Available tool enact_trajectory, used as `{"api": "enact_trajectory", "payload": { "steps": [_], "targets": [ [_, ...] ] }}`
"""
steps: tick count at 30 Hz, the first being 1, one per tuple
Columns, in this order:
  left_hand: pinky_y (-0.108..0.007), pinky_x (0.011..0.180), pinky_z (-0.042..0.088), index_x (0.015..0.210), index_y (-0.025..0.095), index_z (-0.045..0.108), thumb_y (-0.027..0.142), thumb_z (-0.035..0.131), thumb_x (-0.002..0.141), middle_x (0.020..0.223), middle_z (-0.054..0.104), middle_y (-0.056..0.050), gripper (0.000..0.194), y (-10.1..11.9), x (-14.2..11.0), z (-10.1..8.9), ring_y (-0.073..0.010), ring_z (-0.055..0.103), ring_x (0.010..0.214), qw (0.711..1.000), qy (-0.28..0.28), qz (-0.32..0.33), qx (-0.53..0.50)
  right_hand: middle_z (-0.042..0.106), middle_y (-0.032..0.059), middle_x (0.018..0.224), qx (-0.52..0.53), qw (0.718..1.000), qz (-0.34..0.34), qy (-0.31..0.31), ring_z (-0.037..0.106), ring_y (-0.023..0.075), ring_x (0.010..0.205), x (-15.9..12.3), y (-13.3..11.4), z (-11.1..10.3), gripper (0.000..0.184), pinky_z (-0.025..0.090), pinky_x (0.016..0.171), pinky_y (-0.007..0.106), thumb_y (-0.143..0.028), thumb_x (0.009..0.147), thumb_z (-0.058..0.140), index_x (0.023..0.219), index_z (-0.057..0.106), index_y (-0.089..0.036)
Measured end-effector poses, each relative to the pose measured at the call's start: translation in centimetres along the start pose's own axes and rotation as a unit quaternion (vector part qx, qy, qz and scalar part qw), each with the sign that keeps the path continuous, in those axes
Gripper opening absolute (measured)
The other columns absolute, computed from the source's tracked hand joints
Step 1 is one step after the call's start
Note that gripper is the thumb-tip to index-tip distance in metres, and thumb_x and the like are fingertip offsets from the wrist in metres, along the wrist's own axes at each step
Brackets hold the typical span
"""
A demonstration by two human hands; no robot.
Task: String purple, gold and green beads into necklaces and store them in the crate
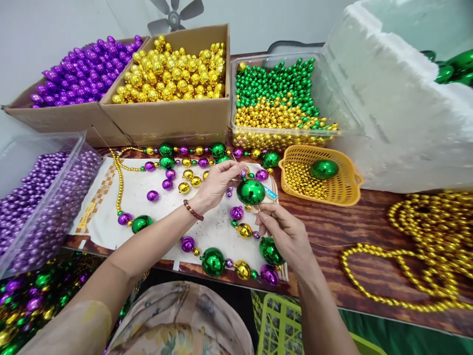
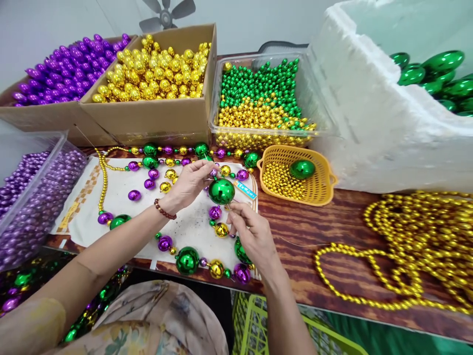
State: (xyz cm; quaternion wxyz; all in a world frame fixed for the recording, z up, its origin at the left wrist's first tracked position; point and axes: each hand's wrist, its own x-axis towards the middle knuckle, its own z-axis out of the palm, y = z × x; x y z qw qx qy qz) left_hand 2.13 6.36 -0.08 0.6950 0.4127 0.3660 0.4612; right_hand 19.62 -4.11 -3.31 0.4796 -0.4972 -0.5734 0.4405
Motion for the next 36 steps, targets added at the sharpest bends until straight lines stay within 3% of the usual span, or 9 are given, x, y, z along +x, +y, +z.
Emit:
{"api": "enact_trajectory", "payload": {
  "steps": [9,13,15,18,22,25,29,33,36],
  "targets": [
    [-0.028,0.08,0.048,0.079,0.017,0.07,0.046,0.078,0.083,0.083,0.068,-0.001,0.03,-0.8,-1.1,1.5,-0.012,0.06,0.079,0.995,-0.025,0.071,0.065,0.075,0.0058,0.075,0.054,0.994,0.066,0.075,0.07,0.0169,0.053,0.0,0.8,0.0,0.026,0.043,0.042,0.021,-0.043,0.085,0.076,0.079,0.071,-0.018],
    [-0.031,0.088,0.048,0.099,0.021,0.075,0.043,0.062,0.095,0.103,0.073,-0.006,0.026,0.4,-1.7,-1.3,-0.0169,0.064,0.094,0.965,-0.069,0.128,0.218,0.075,0.0051,0.071,0.115,0.985,0.091,0.087,0.066,0.0149,0.049,0.4,1.4,-0.5,0.027,0.04,0.04,0.02,-0.042,0.076,0.084,0.077,0.072,-0.019],
    [-0.034,0.093,0.047,0.103,0.022,0.075,0.036,0.058,0.098,0.108,0.073,-0.007,0.022,1.6,-1.6,-4.5,-0.0188,0.064,0.099,0.919,-0.026,0.163,0.359,0.074,0.0047,0.07,0.135,0.981,0.105,0.095,0.065,0.0141,0.047,0.5,1.5,-0.9,0.029,0.04,0.04,0.021,-0.043,0.072,0.087,0.076,0.071,-0.019],
    [-0.04,0.096,0.046,0.1,0.02,0.073,0.022,0.057,0.094,0.105,0.07,-0.01,0.017,3.3,-1.1,-9.7,-0.0229,0.062,0.098,0.794,0.058,0.152,0.586,0.073,0.0045,0.07,0.141,0.98,0.109,0.09,0.064,0.0136,0.047,0.6,1.8,-1.4,0.03,0.039,0.04,0.021,-0.044,0.071,0.087,0.074,0.071,-0.018],
    [-0.043,0.094,0.047,0.119,0.013,0.066,0.008,0.055,0.085,0.111,0.067,-0.016,0.036,3.9,-0.7,-13.8,-0.0285,0.06,0.103,0.649,-0.001,0.066,0.758,0.071,0.0037,0.068,0.127,0.984,0.088,0.088,0.062,0.0124,0.048,0.7,2.2,-1.3,0.029,0.039,0.041,0.021,-0.044,0.075,0.085,0.073,0.072,-0.019],
    [-0.043,0.092,0.048,0.118,0.013,0.064,0.006,0.056,0.08,0.111,0.066,-0.015,0.04,3.3,-0.5,-14.4,-0.0283,0.059,0.102,0.612,-0.043,0.043,0.789,0.068,0.0024,0.064,0.119,0.985,0.086,0.085,0.062,0.0128,0.05,0.7,2.3,-1.1,0.027,0.041,0.042,0.021,-0.044,0.078,0.083,0.074,0.072,-0.019],
    [-0.041,0.095,0.048,0.116,0.016,0.066,0.008,0.057,0.082,0.111,0.064,-0.013,0.035,3.3,0.0,-14.4,-0.0255,0.059,0.102,0.657,-0.063,0.072,0.747,0.069,0.0025,0.067,0.124,0.984,0.093,0.091,0.061,0.0124,0.048,0.6,2.4,-1.1,0.028,0.041,0.042,0.021,-0.044,0.076,0.084,0.075,0.071,-0.02],
    [-0.039,0.096,0.049,0.117,0.021,0.071,0.022,0.069,0.084,0.112,0.064,-0.01,0.033,4.5,0.3,-13.3,-0.0226,0.058,0.105,0.788,-0.016,0.131,0.602,0.069,0.0027,0.067,0.099,0.988,0.094,0.075,0.058,0.011,0.048,0.5,2.8,-1.1,0.025,0.04,0.043,0.021,-0.042,0.08,0.08,0.075,0.072,-0.019],
    [-0.034,0.093,0.051,0.116,0.023,0.073,0.029,0.076,0.082,0.108,0.069,-0.007,0.035,5.1,0.3,-10.9,-0.0188,0.061,0.1,0.901,-0.018,0.129,0.413,0.07,0.0026,0.068,0.065,0.993,0.071,0.063,0.06,0.0114,0.051,0.5,2.5,-0.8,0.022,0.042,0.047,0.021,-0.038,0.083,0.076,0.075,0.071,-0.019]
  ]
}}
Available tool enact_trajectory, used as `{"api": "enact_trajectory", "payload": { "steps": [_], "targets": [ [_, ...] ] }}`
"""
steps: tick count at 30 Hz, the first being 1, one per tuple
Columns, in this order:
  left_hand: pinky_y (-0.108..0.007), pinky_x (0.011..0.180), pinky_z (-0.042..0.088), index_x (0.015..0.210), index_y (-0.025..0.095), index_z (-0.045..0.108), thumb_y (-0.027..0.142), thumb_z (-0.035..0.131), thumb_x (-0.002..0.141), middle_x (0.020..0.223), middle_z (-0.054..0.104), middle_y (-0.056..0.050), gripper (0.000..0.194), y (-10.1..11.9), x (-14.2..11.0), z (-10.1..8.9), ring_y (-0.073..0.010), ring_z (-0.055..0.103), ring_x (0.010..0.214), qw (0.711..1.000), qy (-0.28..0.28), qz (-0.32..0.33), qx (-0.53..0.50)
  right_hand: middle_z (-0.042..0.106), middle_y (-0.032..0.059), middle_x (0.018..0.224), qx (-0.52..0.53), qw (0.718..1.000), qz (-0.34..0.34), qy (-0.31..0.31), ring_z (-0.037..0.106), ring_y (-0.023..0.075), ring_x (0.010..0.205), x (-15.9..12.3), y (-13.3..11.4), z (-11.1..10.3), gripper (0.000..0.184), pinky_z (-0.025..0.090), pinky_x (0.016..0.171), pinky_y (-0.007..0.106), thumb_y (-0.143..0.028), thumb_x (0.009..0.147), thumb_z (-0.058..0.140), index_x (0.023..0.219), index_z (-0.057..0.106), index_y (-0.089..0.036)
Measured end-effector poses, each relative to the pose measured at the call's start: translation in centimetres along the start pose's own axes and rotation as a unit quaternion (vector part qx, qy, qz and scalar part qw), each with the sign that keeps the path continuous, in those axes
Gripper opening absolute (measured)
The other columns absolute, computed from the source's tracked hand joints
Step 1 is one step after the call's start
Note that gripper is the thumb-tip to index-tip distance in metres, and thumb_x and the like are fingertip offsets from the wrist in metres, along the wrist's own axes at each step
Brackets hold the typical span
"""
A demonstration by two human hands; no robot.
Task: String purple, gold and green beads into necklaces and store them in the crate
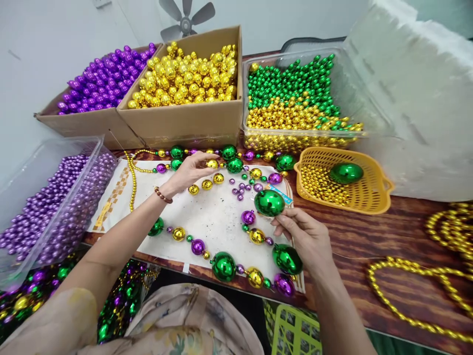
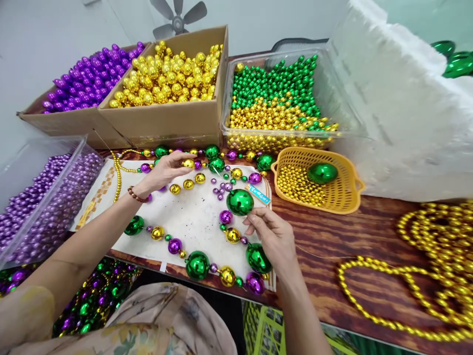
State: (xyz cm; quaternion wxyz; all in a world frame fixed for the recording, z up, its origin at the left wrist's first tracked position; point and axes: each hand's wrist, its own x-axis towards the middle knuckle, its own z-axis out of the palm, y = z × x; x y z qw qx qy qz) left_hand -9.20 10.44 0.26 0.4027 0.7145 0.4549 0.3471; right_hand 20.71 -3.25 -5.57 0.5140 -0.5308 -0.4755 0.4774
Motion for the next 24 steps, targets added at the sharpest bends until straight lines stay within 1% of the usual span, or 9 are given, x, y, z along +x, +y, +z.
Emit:
{"api": "enact_trajectory", "payload": {
  "steps": [2,4,6,9,13,16,18,20,24],
  "targets": [
    [-0.03,0.084,0.053,0.112,0.022,0.074,0.032,0.08,0.079,0.102,0.071,-0.006,0.035,1.6,0.2,1.3,-0.0156,0.063,0.09,0.991,0.009,-0.033,-0.133,0.069,0.0021,0.067,-0.017,1.0,-0.022,-0.004,0.061,0.0119,0.052,-0.1,-0.5,0.4,0.02,0.044,0.049,0.022,-0.035,0.085,0.073,0.075,0.07,-0.019],
    [-0.029,0.079,0.055,0.104,0.021,0.076,0.033,0.082,0.078,0.095,0.073,-0.005,0.03,3.0,0.4,2.7,-0.0144,0.065,0.085,0.969,0.019,-0.067,-0.236,0.068,0.0011,0.066,-0.02,0.999,-0.037,-0.005,0.061,0.0122,0.052,-0.2,-1.1,0.8,0.018,0.046,0.05,0.022,-0.033,0.086,0.071,0.074,0.069,-0.019],
    [-0.033,0.083,0.057,0.1,0.019,0.076,0.032,0.082,0.079,0.093,0.074,-0.005,0.026,4.2,0.6,3.8,-0.0149,0.068,0.085,0.941,0.015,-0.091,-0.326,0.067,0.0006,0.065,-0.018,0.999,-0.044,-0.001,0.061,0.0125,0.052,-0.3,-1.5,0.9,0.016,0.048,0.052,0.023,-0.031,0.085,0.07,0.074,0.069,-0.019],
    [-0.037,0.09,0.059,0.104,0.018,0.076,0.029,0.08,0.083,0.095,0.075,-0.007,0.024,5.5,0.9,4.8,-0.0159,0.071,0.085,0.898,0.001,-0.12,-0.423,0.068,0.0005,0.066,-0.019,0.999,-0.046,0.009,0.062,0.0128,0.052,-0.6,-1.7,0.8,0.015,0.049,0.053,0.023,-0.03,0.085,0.07,0.075,0.069,-0.019],
    [-0.033,0.09,0.058,0.108,0.017,0.076,0.028,0.074,0.089,0.098,0.075,-0.007,0.022,6.3,1.0,5.4,-0.0145,0.071,0.083,0.86,0.011,-0.154,-0.487,0.067,0.0005,0.065,-0.034,0.998,-0.056,0.024,0.062,0.0127,0.052,-0.9,-1.7,0.5,0.016,0.05,0.054,0.023,-0.03,0.087,0.068,0.076,0.069,-0.019],
    [-0.036,0.096,0.057,0.107,0.015,0.076,0.029,0.072,0.092,0.095,0.074,-0.008,0.021,6.5,1.1,5.8,-0.016,0.072,0.087,0.827,0.022,-0.175,-0.534,0.067,0.0003,0.065,-0.043,0.996,-0.064,0.033,0.062,0.0125,0.052,-1.1,-1.8,0.5,0.016,0.05,0.054,0.023,-0.03,0.087,0.068,0.075,0.068,-0.019],
    [-0.038,0.098,0.057,0.103,0.012,0.075,0.028,0.07,0.093,0.092,0.073,-0.008,0.019,6.6,1.2,6.1,-0.0166,0.072,0.087,0.811,0.024,-0.18,-0.556,0.067,0.0001,0.064,-0.044,0.996,-0.069,0.035,0.062,0.0121,0.051,-1.1,-1.8,0.5,0.017,0.05,0.054,0.022,-0.03,0.088,0.068,0.075,0.068,-0.019],
    [-0.037,0.094,0.058,0.102,0.01,0.075,0.027,0.068,0.095,0.088,0.072,-0.007,0.019,6.7,1.3,6.2,-0.0152,0.071,0.082,0.805,0.024,-0.182,-0.564,0.067,0.0,0.065,-0.045,0.996,-0.072,0.038,0.062,0.0119,0.051,-1.1,-1.8,0.5,0.017,0.05,0.054,0.022,-0.029,0.088,0.067,0.075,0.068,-0.019],
    [-0.03,0.083,0.059,0.103,0.01,0.075,0.028,0.067,0.096,0.084,0.07,-0.005,0.021,6.7,1.3,6.4,-0.013,0.069,0.076,0.808,0.022,-0.183,-0.56,0.067,-0.0001,0.066,-0.05,0.995,-0.074,0.039,0.061,0.0115,0.051,-1.0,-1.7,0.5,0.017,0.049,0.054,0.022,-0.029,0.089,0.067,0.075,0.068,-0.019]
  ]
}}
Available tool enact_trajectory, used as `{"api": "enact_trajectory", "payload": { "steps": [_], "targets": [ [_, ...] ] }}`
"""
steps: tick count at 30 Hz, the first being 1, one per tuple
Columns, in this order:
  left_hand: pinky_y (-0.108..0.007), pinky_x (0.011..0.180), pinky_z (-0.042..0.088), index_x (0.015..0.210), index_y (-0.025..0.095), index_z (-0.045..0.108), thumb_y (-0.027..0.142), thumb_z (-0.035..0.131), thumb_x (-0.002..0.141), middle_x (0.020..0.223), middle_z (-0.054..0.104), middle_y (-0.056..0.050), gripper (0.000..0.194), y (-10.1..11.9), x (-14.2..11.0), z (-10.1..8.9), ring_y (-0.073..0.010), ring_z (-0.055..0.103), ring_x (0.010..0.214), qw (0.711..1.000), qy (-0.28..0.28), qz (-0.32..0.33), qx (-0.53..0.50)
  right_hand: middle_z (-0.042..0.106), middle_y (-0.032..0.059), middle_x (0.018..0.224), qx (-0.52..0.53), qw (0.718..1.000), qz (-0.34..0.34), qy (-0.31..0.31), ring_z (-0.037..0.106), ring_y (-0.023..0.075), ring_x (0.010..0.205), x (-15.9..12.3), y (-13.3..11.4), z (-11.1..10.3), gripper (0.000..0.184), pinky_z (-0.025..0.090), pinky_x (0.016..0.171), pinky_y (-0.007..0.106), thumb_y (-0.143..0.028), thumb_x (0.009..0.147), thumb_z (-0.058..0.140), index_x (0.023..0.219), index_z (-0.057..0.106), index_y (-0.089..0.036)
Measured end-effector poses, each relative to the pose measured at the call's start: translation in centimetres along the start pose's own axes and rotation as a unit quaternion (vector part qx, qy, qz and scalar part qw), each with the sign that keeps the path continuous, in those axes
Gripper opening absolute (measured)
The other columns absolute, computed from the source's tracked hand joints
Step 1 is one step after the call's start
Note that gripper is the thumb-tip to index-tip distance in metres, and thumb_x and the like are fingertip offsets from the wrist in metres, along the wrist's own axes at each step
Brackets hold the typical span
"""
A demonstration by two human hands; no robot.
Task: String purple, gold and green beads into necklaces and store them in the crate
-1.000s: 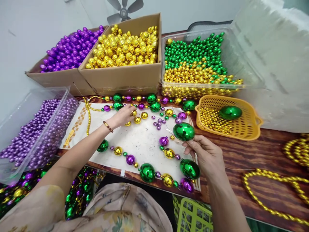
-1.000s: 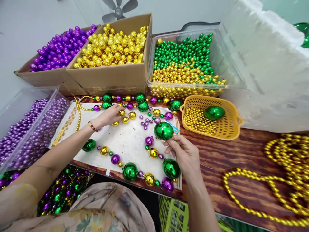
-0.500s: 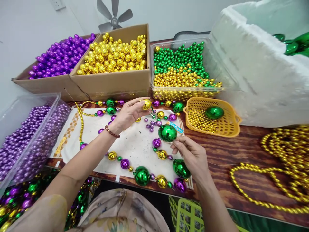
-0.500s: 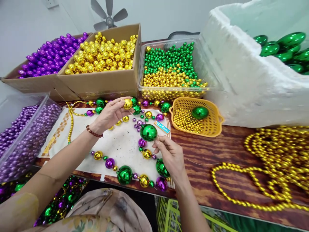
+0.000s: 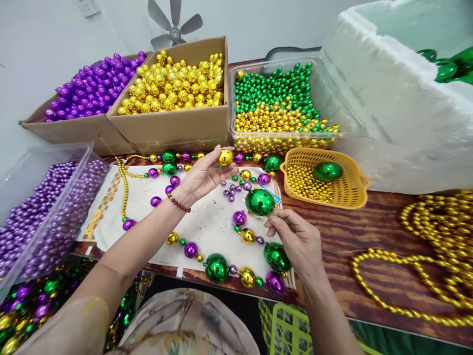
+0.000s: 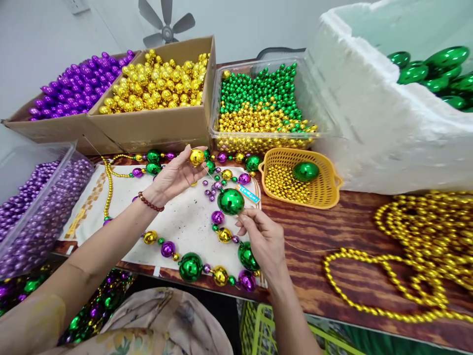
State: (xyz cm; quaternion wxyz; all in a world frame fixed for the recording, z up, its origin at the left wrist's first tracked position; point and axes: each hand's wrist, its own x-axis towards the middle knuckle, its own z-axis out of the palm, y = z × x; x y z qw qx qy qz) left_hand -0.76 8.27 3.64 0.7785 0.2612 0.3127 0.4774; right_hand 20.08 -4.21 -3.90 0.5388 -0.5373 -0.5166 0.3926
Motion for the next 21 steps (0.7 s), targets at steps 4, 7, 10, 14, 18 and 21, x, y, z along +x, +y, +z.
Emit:
{"api": "enact_trajectory", "payload": {
  "steps": [4,7,10,14,18,21],
  "targets": [
    [-0.031,0.085,0.059,0.103,0.011,0.075,0.03,0.072,0.093,0.087,0.071,-0.006,0.022,-0.2,0.1,-0.1,-0.0134,0.068,0.078,1.0,-0.011,0.005,0.007,0.066,-0.0008,0.063,-0.011,1.0,-0.006,0.005,0.06,0.0106,0.05,0.1,0.0,0.2,0.019,0.048,0.055,0.022,-0.028,0.089,0.066,0.073,0.068,-0.019],
    [-0.032,0.085,0.058,0.103,0.013,0.076,0.033,0.072,0.092,0.088,0.071,-0.007,0.023,-0.3,0.1,-0.2,-0.0131,0.066,0.078,1.0,-0.013,0.007,0.01,0.065,-0.0012,0.062,-0.015,1.0,-0.008,0.011,0.06,0.01,0.049,0.1,0.0,0.3,0.019,0.047,0.054,0.021,-0.028,0.089,0.066,0.072,0.068,-0.019],
    [-0.032,0.085,0.058,0.102,0.015,0.076,0.034,0.073,0.092,0.088,0.071,-0.006,0.022,-0.2,0.0,-0.1,-0.0129,0.066,0.079,1.0,-0.008,0.008,0.018,0.065,-0.0007,0.063,-0.009,1.0,0.002,0.013,0.06,0.0103,0.05,0.0,0.1,0.5,0.019,0.047,0.054,0.022,-0.029,0.088,0.067,0.072,0.068,-0.019],
    [-0.033,0.085,0.058,0.104,0.017,0.077,0.034,0.079,0.086,0.091,0.071,-0.005,0.024,-0.5,-0.2,0.1,-0.0135,0.067,0.081,0.999,-0.028,0.025,0.037,0.066,-0.0001,0.064,0.014,1.0,0.02,0.017,0.06,0.0104,0.05,0.0,0.2,0.4,0.018,0.045,0.052,0.022,-0.03,0.087,0.068,0.073,0.069,-0.019],
    [-0.033,0.081,0.058,0.104,0.021,0.077,0.036,0.085,0.079,0.091,0.071,-0.003,0.03,-1.6,-0.7,0.7,-0.0135,0.067,0.08,0.995,-0.058,0.052,0.063,0.068,0.0012,0.065,0.06,0.998,0.036,0.005,0.059,0.0104,0.051,0.2,0.4,0.4,0.019,0.042,0.049,0.021,-0.032,0.087,0.07,0.074,0.069,-0.019],
    [-0.028,0.077,0.056,0.101,0.022,0.079,0.038,0.087,0.076,0.09,0.071,-0.002,0.03,-2.8,-1.1,1.4,-0.0121,0.066,0.08,0.991,-0.074,0.078,0.076,0.068,0.0017,0.066,0.108,0.993,0.049,-0.003,0.061,0.0109,0.052,0.5,0.5,0.6,0.02,0.042,0.048,0.02,-0.033,0.085,0.072,0.072,0.069,-0.018]
  ]
}}
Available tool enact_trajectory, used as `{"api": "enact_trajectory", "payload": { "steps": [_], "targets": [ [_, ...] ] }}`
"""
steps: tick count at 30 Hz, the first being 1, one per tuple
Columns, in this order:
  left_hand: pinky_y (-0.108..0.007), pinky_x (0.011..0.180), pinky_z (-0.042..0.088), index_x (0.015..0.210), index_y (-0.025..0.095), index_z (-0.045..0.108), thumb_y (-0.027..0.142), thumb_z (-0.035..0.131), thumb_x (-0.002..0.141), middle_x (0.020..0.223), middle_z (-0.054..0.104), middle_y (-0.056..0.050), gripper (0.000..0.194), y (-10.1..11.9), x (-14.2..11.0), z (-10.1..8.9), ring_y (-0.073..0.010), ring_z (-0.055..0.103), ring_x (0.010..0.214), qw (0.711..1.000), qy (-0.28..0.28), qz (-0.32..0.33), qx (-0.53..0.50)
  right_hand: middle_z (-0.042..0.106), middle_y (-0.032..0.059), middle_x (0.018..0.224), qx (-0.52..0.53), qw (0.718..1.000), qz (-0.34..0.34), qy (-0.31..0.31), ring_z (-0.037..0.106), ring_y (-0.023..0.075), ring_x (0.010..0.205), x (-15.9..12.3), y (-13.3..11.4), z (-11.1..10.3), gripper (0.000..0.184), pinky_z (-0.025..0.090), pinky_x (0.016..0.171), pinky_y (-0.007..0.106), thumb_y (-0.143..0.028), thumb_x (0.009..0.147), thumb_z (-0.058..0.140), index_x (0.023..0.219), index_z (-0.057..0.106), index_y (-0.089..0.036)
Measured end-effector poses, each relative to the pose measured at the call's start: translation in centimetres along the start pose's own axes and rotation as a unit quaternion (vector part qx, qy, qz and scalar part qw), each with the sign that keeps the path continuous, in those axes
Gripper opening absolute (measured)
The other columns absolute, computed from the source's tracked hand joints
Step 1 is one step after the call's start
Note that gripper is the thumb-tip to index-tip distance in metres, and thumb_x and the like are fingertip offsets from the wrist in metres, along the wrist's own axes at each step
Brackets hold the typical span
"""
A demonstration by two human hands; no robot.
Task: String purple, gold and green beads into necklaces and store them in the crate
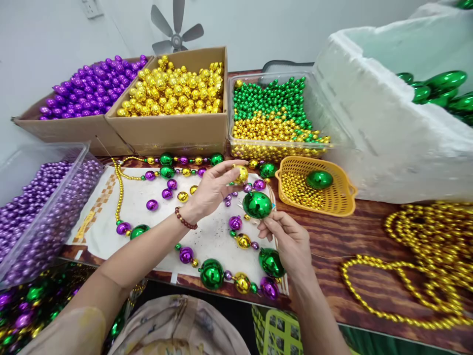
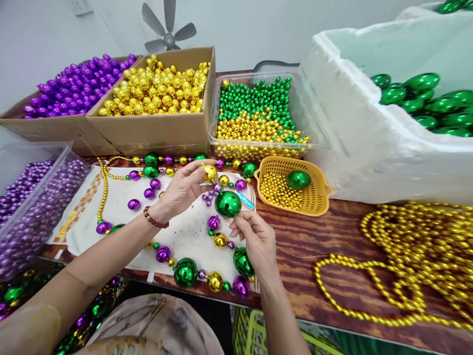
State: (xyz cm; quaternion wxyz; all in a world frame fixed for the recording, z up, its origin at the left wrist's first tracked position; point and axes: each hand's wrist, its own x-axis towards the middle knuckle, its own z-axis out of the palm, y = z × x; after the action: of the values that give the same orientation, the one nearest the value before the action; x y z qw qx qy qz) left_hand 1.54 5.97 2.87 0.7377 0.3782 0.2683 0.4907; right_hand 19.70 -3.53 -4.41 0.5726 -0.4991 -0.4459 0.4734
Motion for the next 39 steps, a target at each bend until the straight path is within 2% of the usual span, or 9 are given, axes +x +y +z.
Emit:
{"api": "enact_trajectory", "payload": {
  "steps": [5,9,14,20,25,29,32,35,39],
  "targets": [
    [-0.028,0.08,0.055,0.105,0.021,0.078,0.042,0.085,0.078,0.094,0.073,-0.005,0.035,-0.8,-0.5,1.2,-0.0143,0.068,0.087,1.0,-0.016,0.008,-0.005,0.068,0.0016,0.065,0.066,0.998,0.024,0.0,0.062,0.0117,0.05,0.1,0.3,0.0,0.022,0.042,0.046,0.02,-0.036,0.081,0.079,0.072,0.069,-0.018],
    [-0.03,0.082,0.055,0.105,0.021,0.077,0.042,0.084,0.079,0.09,0.071,-0.004,0.035,-1.0,-0.6,1.6,-0.0146,0.068,0.086,1.0,-0.013,-0.001,-0.016,0.068,0.0009,0.061,0.067,0.997,0.03,-0.003,0.063,0.0128,0.048,0.1,0.6,-0.7,0.023,0.044,0.047,0.022,-0.036,0.076,0.082,0.071,0.068,-0.018],
    [-0.03,0.079,0.056,0.108,0.022,0.072,0.035,0.081,0.083,0.093,0.069,-0.002,0.029,-1.6,-0.8,1.8,-0.0136,0.068,0.083,0.999,0.027,0.006,-0.02,0.068,0.0007,0.058,0.023,0.999,0.039,0.012,0.064,0.0143,0.047,0.4,0.3,-1.2,0.026,0.047,0.049,0.024,-0.038,0.076,0.081,0.07,0.065,-0.018],
    [-0.029,0.08,0.054,0.103,0.019,0.069,0.034,0.071,0.09,0.092,0.07,-0.002,0.02,-2.1,-0.5,1.5,-0.0164,0.072,0.086,0.994,0.087,-0.018,-0.069,0.075,0.0048,0.073,-0.001,0.997,0.051,-0.065,0.069,0.0167,0.057,0.4,-0.2,-1.1,0.03,0.051,0.052,0.026,-0.046,0.079,0.08,0.082,0.071,-0.018],
    [-0.03,0.084,0.054,0.097,0.019,0.065,0.031,0.064,0.093,0.091,0.068,0.0,0.013,-3.4,0.3,1.6,-0.0141,0.071,0.083,0.983,0.134,-0.031,-0.121,0.072,0.003,0.069,-0.013,0.998,0.031,-0.053,0.066,0.0153,0.053,0.7,0.1,-0.6,0.028,0.053,0.053,0.027,-0.043,0.08,0.078,0.074,0.068,-0.018],
    [-0.024,0.068,0.051,0.094,0.019,0.06,0.031,0.061,0.093,0.081,0.064,0.002,0.012,-4.8,1.8,2.4,-0.0084,0.063,0.062,0.977,0.177,0.003,-0.117,0.071,0.0014,0.068,-0.062,0.997,0.013,-0.039,0.065,0.0137,0.053,0.8,0.6,-0.1,0.025,0.051,0.056,0.026,-0.04,0.084,0.073,0.075,0.067,-0.018],
    [-0.02,0.051,0.04,0.09,0.018,0.058,0.031,0.06,0.091,0.072,0.059,0.004,0.013,-5.7,3.1,2.4,-0.0059,0.053,0.05,0.973,0.216,0.033,-0.079,0.072,0.0016,0.072,-0.093,0.994,0.017,-0.057,0.066,0.0141,0.055,0.9,0.6,-0.5,0.027,0.051,0.056,0.026,-0.043,0.084,0.073,0.078,0.067,-0.018],
    [-0.019,0.045,0.034,0.089,0.017,0.06,0.032,0.059,0.09,0.071,0.059,0.004,0.015,-6.4,3.9,2.1,-0.0052,0.051,0.047,0.983,0.183,0.011,-0.032,0.07,0.0011,0.069,-0.113,0.992,0.021,-0.047,0.066,0.0145,0.055,1.7,-0.2,-1.7,0.029,0.048,0.052,0.024,-0.047,0.081,0.075,0.082,0.071,-0.017],
    [-0.019,0.04,0.033,0.084,0.016,0.066,0.034,0.061,0.088,0.07,0.062,0.001,0.019,-7.1,3.7,2.3,-0.0065,0.053,0.044,0.993,0.069,-0.005,0.095,0.065,-0.0008,0.059,-0.084,0.995,-0.005,0.047,0.06,0.0135,0.049,4.9,-2.3,-2.7,0.029,0.041,0.044,0.022,-0.047,0.08,0.074,0.087,0.072,-0.019]
  ]
}}
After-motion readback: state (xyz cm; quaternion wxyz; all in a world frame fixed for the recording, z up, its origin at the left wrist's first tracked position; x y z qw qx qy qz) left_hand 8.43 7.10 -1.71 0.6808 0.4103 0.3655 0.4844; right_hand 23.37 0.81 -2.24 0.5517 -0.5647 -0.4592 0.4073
